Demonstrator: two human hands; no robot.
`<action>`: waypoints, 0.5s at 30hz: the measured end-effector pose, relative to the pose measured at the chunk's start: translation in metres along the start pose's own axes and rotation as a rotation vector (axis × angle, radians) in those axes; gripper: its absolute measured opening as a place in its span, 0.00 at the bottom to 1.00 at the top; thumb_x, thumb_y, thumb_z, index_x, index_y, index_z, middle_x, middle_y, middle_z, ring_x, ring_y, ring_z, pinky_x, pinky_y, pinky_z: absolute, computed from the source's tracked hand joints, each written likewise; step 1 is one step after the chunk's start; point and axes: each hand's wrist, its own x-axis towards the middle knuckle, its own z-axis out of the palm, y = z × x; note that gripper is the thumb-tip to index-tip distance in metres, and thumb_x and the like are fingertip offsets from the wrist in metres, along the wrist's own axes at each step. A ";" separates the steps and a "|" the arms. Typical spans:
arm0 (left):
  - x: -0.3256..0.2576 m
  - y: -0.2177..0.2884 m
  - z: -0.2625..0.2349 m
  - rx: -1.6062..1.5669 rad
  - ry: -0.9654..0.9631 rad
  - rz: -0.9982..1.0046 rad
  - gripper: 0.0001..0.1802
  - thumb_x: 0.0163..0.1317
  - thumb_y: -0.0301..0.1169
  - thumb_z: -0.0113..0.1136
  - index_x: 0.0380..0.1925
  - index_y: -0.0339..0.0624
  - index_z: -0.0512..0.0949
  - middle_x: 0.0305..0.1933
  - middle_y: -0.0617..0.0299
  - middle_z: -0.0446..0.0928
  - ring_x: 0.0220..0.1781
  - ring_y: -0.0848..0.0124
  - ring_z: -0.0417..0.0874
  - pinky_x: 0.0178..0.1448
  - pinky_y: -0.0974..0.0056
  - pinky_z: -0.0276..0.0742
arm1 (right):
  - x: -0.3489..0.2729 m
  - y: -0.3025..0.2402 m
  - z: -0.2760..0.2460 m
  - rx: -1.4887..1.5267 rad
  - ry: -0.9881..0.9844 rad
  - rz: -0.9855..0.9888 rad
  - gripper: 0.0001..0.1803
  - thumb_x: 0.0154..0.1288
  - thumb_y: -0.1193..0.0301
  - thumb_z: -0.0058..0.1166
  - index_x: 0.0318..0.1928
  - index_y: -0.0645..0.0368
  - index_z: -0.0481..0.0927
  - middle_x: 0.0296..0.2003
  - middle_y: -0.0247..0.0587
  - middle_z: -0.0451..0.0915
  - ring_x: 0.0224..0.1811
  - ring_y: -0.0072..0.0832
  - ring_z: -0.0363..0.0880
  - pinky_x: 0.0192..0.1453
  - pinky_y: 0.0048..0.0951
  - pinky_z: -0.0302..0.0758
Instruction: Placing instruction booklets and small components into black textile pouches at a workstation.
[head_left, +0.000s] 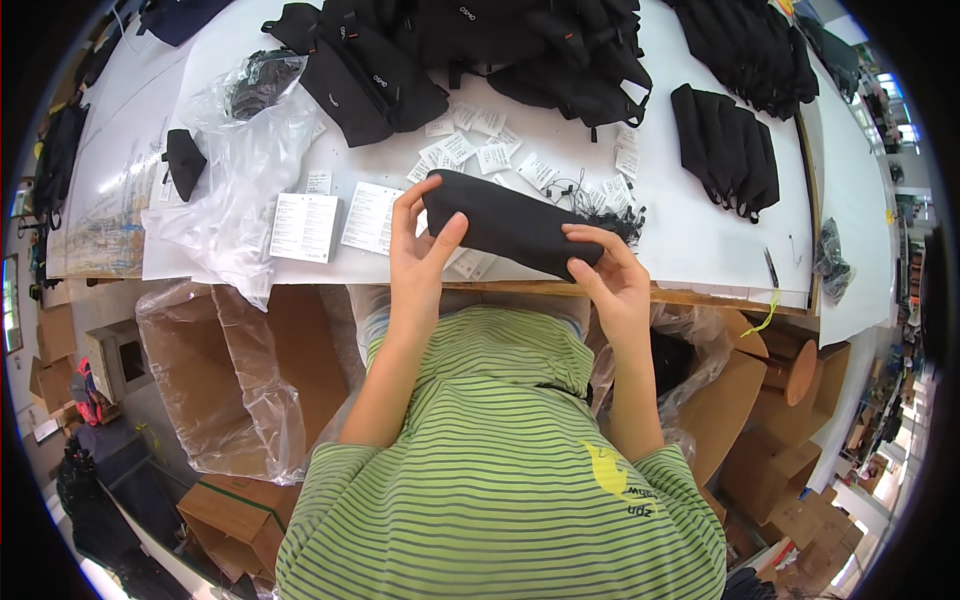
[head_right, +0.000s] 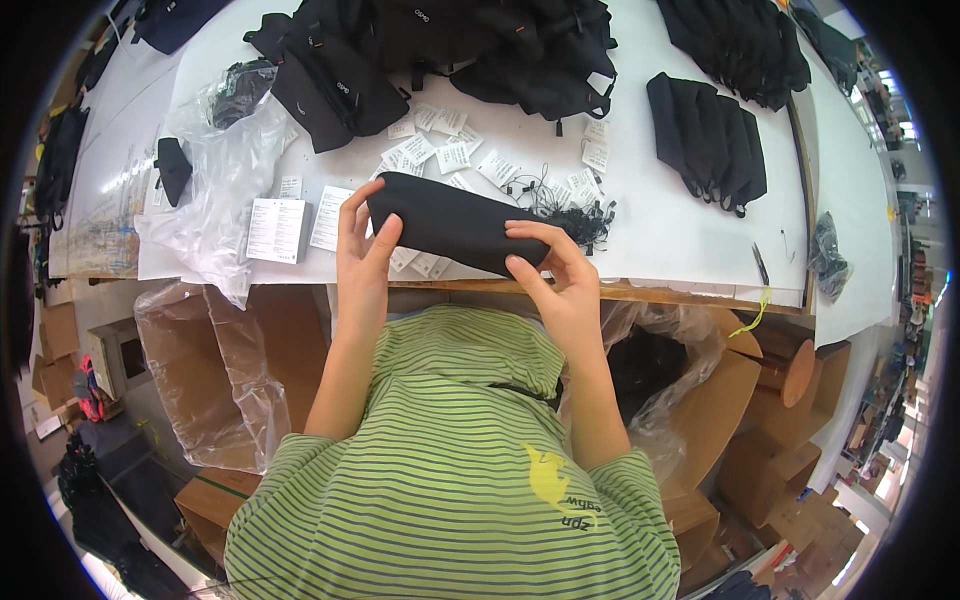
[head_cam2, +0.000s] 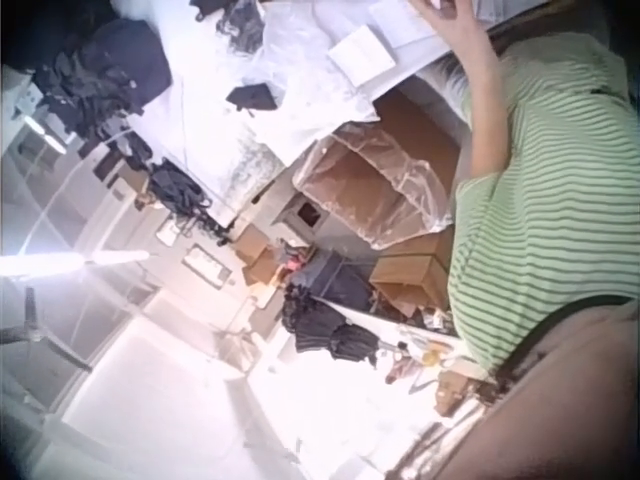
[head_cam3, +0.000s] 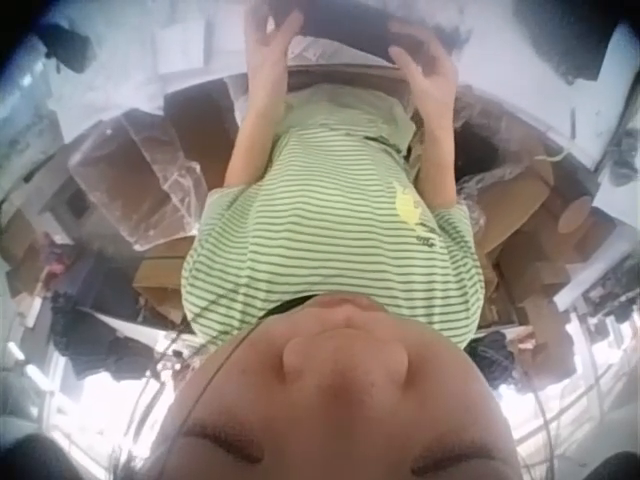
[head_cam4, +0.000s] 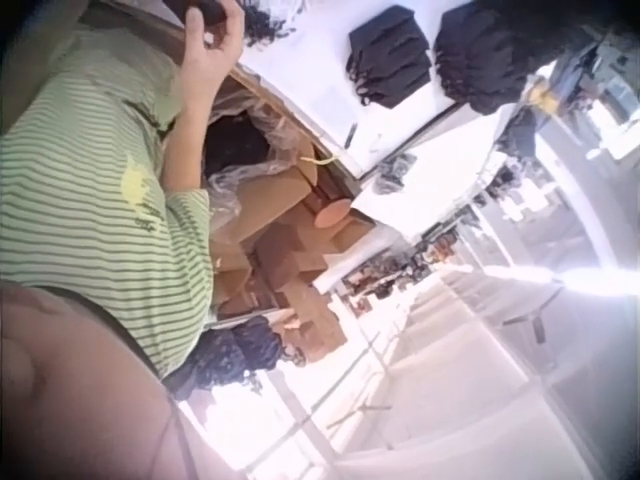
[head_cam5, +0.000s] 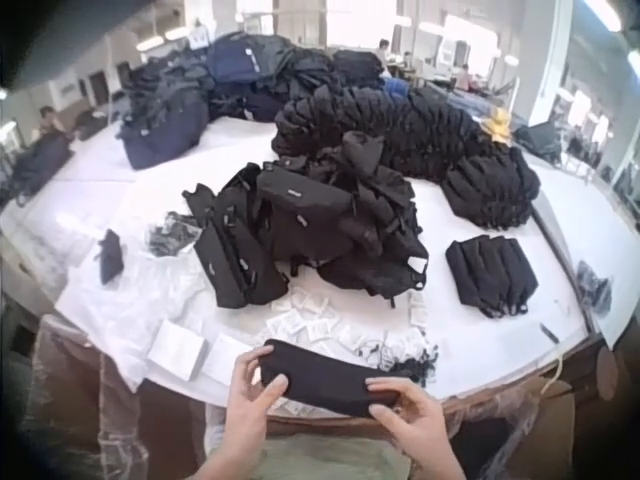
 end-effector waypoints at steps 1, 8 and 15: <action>0.001 -0.002 -0.001 0.068 -0.024 0.018 0.24 0.60 0.26 0.62 0.55 0.42 0.67 0.56 0.56 0.65 0.52 0.71 0.73 0.54 0.68 0.72 | 0.001 0.001 -0.002 0.033 -0.020 0.071 0.14 0.58 0.78 0.60 0.46 0.60 0.79 0.50 0.35 0.79 0.40 0.14 0.72 0.41 0.15 0.67; 0.000 -0.014 0.005 0.067 0.023 -0.033 0.14 0.59 0.23 0.63 0.43 0.40 0.70 0.42 0.63 0.71 0.38 0.76 0.75 0.36 0.72 0.73 | 0.009 0.007 -0.014 0.012 0.123 0.173 0.12 0.57 0.75 0.63 0.43 0.60 0.82 0.33 0.27 0.81 0.23 0.08 0.61 0.29 0.13 0.61; 0.001 -0.009 0.009 0.170 -0.062 -0.128 0.13 0.63 0.26 0.58 0.46 0.39 0.71 0.38 0.61 0.75 0.28 0.79 0.73 0.31 0.74 0.69 | 0.013 0.008 -0.047 0.027 0.201 0.139 0.11 0.55 0.76 0.65 0.40 0.60 0.84 0.20 0.20 0.71 0.22 0.08 0.62 0.26 0.14 0.56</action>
